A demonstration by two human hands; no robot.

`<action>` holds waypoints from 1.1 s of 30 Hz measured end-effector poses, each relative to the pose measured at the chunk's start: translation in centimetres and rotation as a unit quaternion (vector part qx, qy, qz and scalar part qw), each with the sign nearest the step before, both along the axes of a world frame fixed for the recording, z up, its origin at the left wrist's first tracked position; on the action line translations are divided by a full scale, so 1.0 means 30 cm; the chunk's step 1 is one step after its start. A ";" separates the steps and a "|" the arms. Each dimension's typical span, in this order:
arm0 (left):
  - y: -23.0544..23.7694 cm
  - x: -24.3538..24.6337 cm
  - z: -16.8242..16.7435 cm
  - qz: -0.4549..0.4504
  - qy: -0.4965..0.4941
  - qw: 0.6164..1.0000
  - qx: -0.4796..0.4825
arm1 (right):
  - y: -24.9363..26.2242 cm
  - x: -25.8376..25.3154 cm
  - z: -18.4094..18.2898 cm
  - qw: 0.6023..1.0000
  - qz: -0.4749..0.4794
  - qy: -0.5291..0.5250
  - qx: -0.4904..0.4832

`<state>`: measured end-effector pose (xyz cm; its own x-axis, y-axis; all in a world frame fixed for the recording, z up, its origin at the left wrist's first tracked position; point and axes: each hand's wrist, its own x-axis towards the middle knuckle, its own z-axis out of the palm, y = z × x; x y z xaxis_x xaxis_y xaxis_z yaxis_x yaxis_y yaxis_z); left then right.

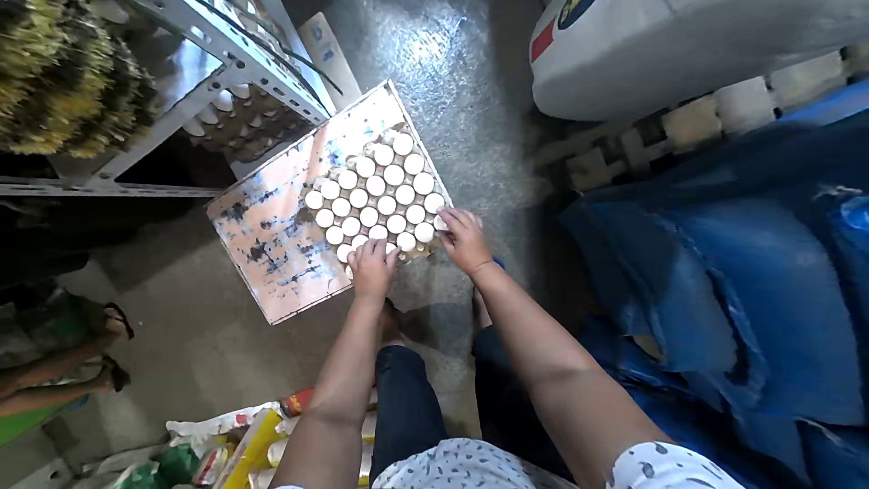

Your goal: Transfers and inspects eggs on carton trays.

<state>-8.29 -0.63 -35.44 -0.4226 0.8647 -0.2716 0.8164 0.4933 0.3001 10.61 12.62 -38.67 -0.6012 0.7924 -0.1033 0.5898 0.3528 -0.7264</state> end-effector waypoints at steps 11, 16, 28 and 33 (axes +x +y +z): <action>0.016 0.103 -0.032 0.005 0.014 0.999 0.046 | -0.003 -0.049 0.014 0.994 0.087 -0.031 0.062; 0.008 0.127 -0.052 -0.010 0.020 0.996 0.083 | -0.031 -0.051 0.016 0.990 0.113 -0.009 0.078; 0.110 0.026 -0.047 -0.017 -0.019 0.995 0.095 | 0.054 -0.116 -0.005 0.989 0.111 0.050 0.088; 0.203 -0.009 -0.048 -0.013 -0.002 0.992 0.124 | 0.124 -0.133 0.008 0.999 -0.011 0.011 0.031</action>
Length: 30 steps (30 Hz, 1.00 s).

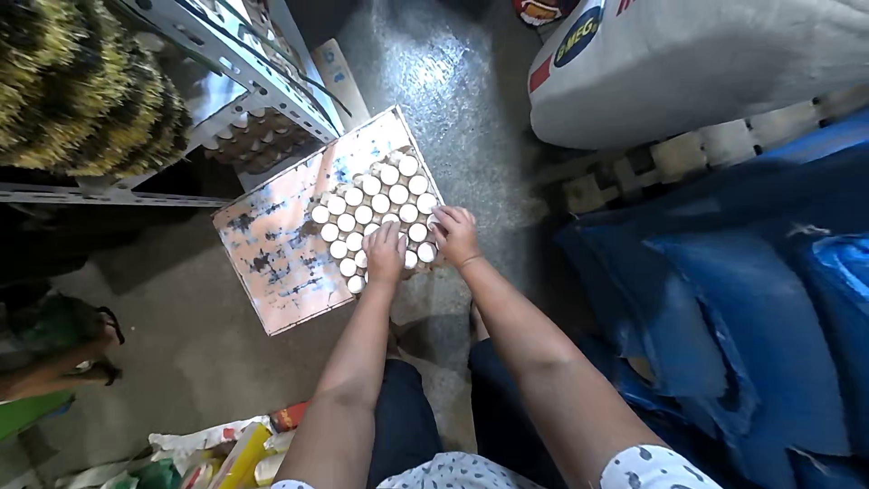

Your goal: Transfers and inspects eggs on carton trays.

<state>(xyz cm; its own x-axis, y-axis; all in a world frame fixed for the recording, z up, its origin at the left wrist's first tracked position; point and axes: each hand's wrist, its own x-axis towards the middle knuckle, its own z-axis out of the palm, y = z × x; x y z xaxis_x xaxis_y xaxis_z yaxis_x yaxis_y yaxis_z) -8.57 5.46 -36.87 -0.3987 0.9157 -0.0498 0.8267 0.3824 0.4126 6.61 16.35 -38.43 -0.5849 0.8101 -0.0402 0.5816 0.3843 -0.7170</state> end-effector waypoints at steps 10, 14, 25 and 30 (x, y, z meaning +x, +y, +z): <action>0.150 -0.006 -0.004 0.000 0.005 0.999 -0.042 | 0.095 0.034 -0.005 0.994 0.062 0.048 -0.073; 0.107 -0.009 -0.003 0.072 -0.023 0.995 -0.066 | 0.166 -0.058 0.026 0.994 0.041 -0.007 -0.105; 0.103 -0.031 0.017 0.082 -0.024 0.995 -0.059 | 0.251 -0.056 0.004 0.988 0.100 0.043 -0.110; 0.164 0.000 0.021 0.038 -0.033 0.997 -0.052 | 0.309 -0.149 0.025 0.989 0.085 -0.008 -0.125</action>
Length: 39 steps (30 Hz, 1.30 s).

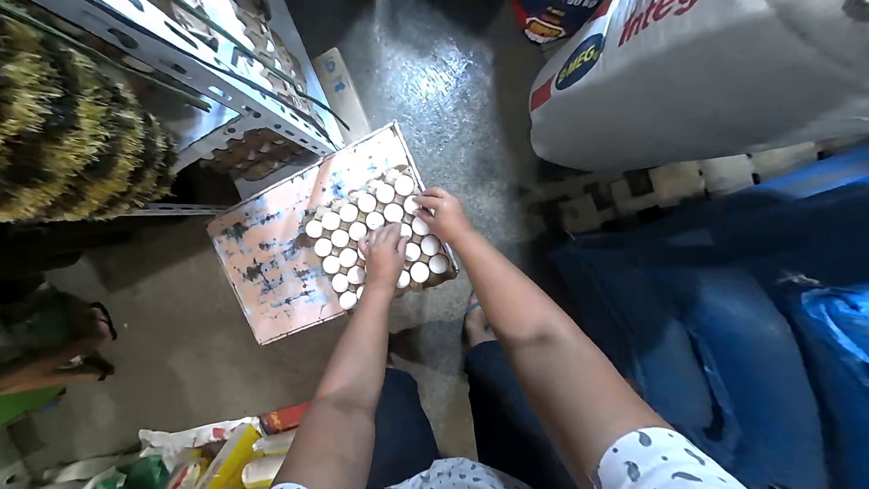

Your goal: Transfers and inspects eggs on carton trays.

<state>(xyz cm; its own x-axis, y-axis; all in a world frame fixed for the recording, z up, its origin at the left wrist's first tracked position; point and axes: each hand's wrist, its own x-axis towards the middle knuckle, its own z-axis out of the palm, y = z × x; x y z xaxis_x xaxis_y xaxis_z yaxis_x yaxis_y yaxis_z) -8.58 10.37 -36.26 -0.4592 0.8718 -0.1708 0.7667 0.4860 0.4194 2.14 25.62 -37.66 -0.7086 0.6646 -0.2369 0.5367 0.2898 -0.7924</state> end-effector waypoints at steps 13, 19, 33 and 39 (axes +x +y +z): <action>0.070 -0.021 -0.012 0.060 0.021 0.998 0.015 | 0.006 -0.069 0.011 0.998 0.044 -0.035 0.026; 0.123 -0.058 0.002 0.023 0.013 0.999 -0.030 | 0.023 -0.036 0.006 0.998 -0.042 -0.017 -0.054; 0.085 -0.035 0.047 0.015 0.024 0.999 0.039 | 0.013 -0.087 -0.027 0.997 0.036 -0.061 -0.006; -0.149 0.069 0.177 -0.048 0.042 0.993 0.104 | 0.022 -0.056 0.078 0.993 0.028 -0.083 -0.078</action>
<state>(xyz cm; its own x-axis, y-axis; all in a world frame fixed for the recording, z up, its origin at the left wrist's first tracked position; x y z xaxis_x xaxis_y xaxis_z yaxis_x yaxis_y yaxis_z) -6.50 5.91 -30.95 -0.3781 0.9243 0.0520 0.8414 0.3196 0.4358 0.46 26.29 -35.32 -0.6850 0.5717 -0.4515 0.6511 0.2025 -0.7315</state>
